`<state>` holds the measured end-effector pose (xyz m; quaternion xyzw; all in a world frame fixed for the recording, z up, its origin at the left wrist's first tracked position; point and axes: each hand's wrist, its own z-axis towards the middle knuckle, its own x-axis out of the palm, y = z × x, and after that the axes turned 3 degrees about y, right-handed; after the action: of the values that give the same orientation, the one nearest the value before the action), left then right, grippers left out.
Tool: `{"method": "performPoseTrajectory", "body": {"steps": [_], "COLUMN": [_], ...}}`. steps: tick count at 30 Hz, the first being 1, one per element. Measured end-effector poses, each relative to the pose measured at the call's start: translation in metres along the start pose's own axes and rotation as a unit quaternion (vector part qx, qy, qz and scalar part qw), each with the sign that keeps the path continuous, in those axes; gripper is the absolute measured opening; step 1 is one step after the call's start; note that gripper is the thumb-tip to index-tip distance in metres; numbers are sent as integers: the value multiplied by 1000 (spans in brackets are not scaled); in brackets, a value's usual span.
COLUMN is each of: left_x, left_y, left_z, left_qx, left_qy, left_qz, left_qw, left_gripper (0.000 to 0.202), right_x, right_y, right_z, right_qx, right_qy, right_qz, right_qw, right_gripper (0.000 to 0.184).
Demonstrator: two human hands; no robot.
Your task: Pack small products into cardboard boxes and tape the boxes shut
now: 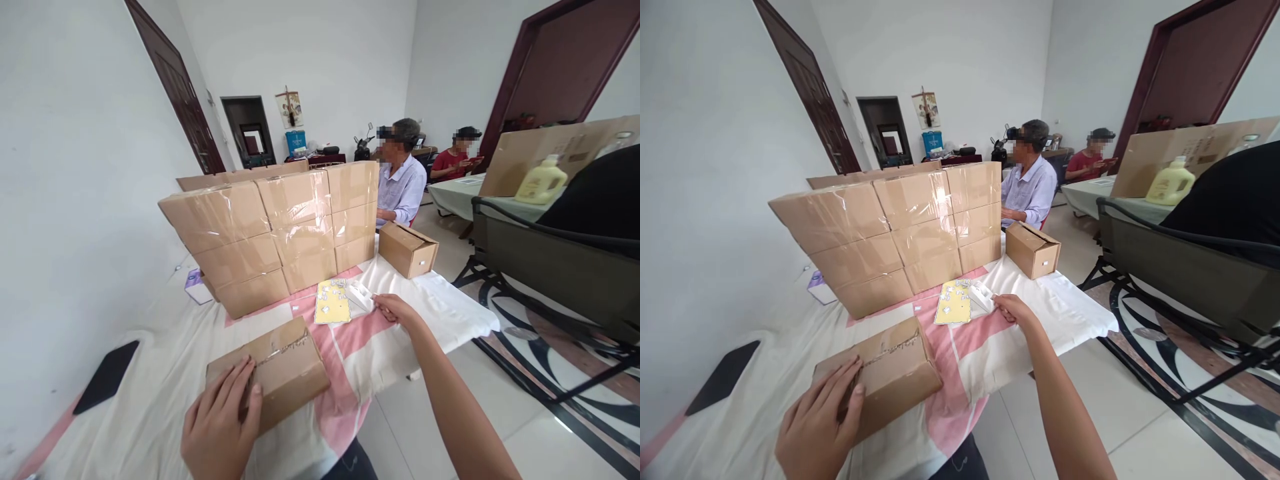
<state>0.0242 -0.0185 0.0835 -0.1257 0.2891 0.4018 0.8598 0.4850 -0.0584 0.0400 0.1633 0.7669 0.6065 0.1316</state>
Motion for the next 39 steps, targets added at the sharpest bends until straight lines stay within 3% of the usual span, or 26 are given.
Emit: {"method": "performPoseTrajectory", "body": {"steps": [6,16,23,31,35,39], "left_x": [-1,3,2,4,5,2], "left_y": [0,3,1,3,3,2], "left_z": [-1,-2,-2,-3,-3,-1], "left_qx": [5,11,16,19,12,2], "left_qy": [1,-13,-31,-32,-36,-31], "left_qz": [3,1,8,8,3,-26], "left_qw": [1000,1000,999,999,999,999], "left_gripper": [47,62,52,55,52,40], "right_x": [-3,2,2,11,23,60], "right_y": [1,-14,-16,-13,-10,-6], "right_z": [-3,-9,-3,-18,-39,-76], "right_qx": [-12,-74,-81,-125,-167,-202], "right_qy": [25,-25,-34,-60,-109,-127], "right_qz": [3,18,23,54,103,150], "right_qw": [1000,997,996,989,974,959], "right_gripper": [46,47,44,48,49,46]}}
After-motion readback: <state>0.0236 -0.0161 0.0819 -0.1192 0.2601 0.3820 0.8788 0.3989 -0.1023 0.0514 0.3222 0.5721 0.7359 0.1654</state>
